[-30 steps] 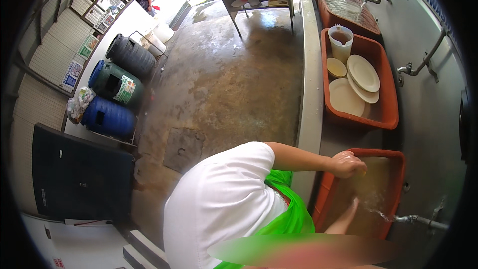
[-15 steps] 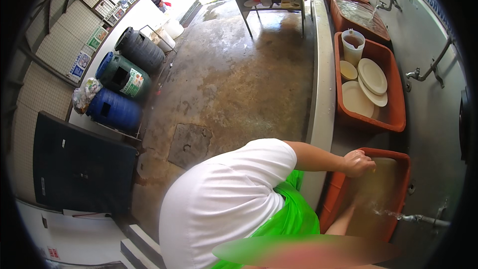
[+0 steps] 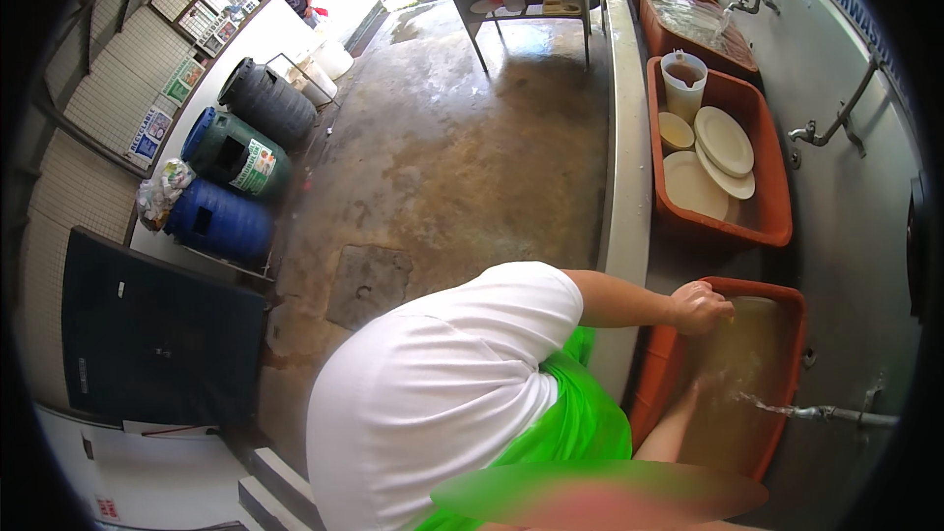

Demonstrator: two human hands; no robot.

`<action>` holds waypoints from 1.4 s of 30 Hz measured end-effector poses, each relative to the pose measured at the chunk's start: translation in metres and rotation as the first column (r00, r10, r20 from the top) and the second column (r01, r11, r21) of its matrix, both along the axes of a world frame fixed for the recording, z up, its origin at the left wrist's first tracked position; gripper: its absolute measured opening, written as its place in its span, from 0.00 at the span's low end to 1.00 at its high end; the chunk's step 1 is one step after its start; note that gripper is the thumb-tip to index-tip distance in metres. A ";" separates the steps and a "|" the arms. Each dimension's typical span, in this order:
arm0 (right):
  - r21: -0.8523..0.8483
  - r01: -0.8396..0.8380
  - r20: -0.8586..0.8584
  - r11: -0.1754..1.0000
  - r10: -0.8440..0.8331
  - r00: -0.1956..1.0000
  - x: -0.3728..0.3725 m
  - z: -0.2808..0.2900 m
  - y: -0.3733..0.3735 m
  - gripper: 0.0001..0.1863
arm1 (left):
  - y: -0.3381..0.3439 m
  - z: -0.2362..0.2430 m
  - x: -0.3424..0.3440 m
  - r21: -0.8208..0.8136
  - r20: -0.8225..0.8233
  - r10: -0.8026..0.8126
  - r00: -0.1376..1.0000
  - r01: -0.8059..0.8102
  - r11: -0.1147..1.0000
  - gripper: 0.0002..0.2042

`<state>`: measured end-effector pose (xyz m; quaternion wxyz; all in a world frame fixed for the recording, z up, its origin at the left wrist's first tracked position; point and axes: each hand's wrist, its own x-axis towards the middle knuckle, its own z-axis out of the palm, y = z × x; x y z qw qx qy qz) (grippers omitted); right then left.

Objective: The person washes white plates and bowls in a three-basin sink using a yellow sponge and running water. They scrub each item, rinse it, and place it into a red tray. The person repeats this process for multiple items throughout the clip.

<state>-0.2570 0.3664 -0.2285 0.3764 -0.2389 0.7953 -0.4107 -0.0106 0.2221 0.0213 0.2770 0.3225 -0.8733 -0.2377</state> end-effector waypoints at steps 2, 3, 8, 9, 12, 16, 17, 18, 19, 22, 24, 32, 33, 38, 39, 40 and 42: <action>-0.019 -0.014 -0.036 1.000 0.014 0.999 0.002 0.000 -0.014 0.23 | -0.002 -0.005 -0.003 -0.004 -0.002 0.001 1.000 -0.001 1.000 0.10; -0.028 -0.016 -0.058 0.999 0.014 0.998 0.001 0.001 -0.018 0.23 | -0.002 -0.005 -0.005 -0.005 -0.015 0.007 1.000 -0.007 1.000 0.10; -0.060 -0.033 -0.133 0.998 0.025 0.991 0.000 -0.003 -0.030 0.22 | 0.000 -0.007 -0.002 -0.032 -0.045 0.020 0.999 -0.021 0.999 0.10; -0.070 -0.033 -0.146 0.997 0.022 0.989 -0.004 -0.002 -0.032 0.21 | -0.002 -0.006 -0.003 -0.038 -0.034 0.006 0.999 -0.007 0.999 0.10; -0.092 -0.014 -0.174 0.996 -0.003 0.985 -0.009 -0.008 -0.034 0.21 | -0.003 -0.004 -0.003 -0.042 0.008 -0.032 0.999 0.032 0.999 0.10; -0.127 -0.003 -0.200 0.992 -0.023 0.979 -0.012 -0.015 -0.041 0.20 | -0.002 -0.004 -0.001 -0.046 0.045 -0.028 0.999 0.030 0.998 0.10; -0.118 -0.017 -0.201 0.993 -0.007 0.980 -0.008 -0.018 -0.044 0.20 | -0.001 -0.006 0.004 -0.043 0.058 -0.014 0.998 0.016 0.999 0.11; -0.151 0.029 -0.213 0.988 -0.061 0.975 -0.019 -0.017 -0.043 0.20 | -0.005 -0.001 -0.007 -0.070 0.058 -0.052 0.997 0.056 0.996 0.11; -0.155 0.023 -0.217 0.988 -0.057 0.974 -0.017 -0.018 -0.047 0.20 | -0.004 -0.002 -0.006 -0.056 0.055 -0.038 0.998 0.041 0.998 0.11; -0.150 0.006 -0.220 0.989 -0.039 0.975 -0.016 -0.020 -0.047 0.19 | -0.002 -0.002 -0.003 -0.025 0.053 -0.014 0.999 0.016 1.000 0.11; -0.156 0.008 -0.223 0.988 -0.043 0.974 -0.017 -0.020 -0.045 0.19 | -0.003 -0.001 -0.004 -0.016 0.062 -0.017 0.998 0.018 1.000 0.11; -0.184 -0.010 -0.214 0.983 -0.030 0.976 -0.020 -0.045 -0.044 0.17 | 0.000 -0.009 0.003 -0.024 0.033 0.016 0.999 -0.015 1.000 0.09; -0.183 -0.024 -0.213 0.983 -0.016 0.977 -0.019 -0.051 -0.046 0.17 | 0.001 -0.012 0.008 -0.018 0.041 0.032 0.999 -0.031 0.999 0.09; -0.201 0.039 -0.243 0.979 -0.088 0.966 -0.077 -0.084 -0.051 0.16 | -0.006 0.004 -0.021 -0.027 0.020 -0.070 0.997 0.070 0.997 0.09; -0.297 0.107 -0.221 0.949 -0.177 0.959 -0.091 -0.082 -0.047 0.15 | -0.009 0.010 -0.034 -0.050 0.017 -0.111 0.994 0.112 0.992 0.09; -0.346 0.080 -0.173 0.935 -0.147 0.974 -0.060 -0.085 -0.053 0.14 | -0.004 -0.002 -0.011 -0.021 0.034 -0.048 0.998 0.049 0.999 0.10; -0.357 0.055 -0.160 0.933 -0.119 0.980 -0.040 -0.062 -0.053 0.13 | -0.002 -0.009 0.004 -0.006 0.025 -0.009 1.000 0.009 1.000 0.10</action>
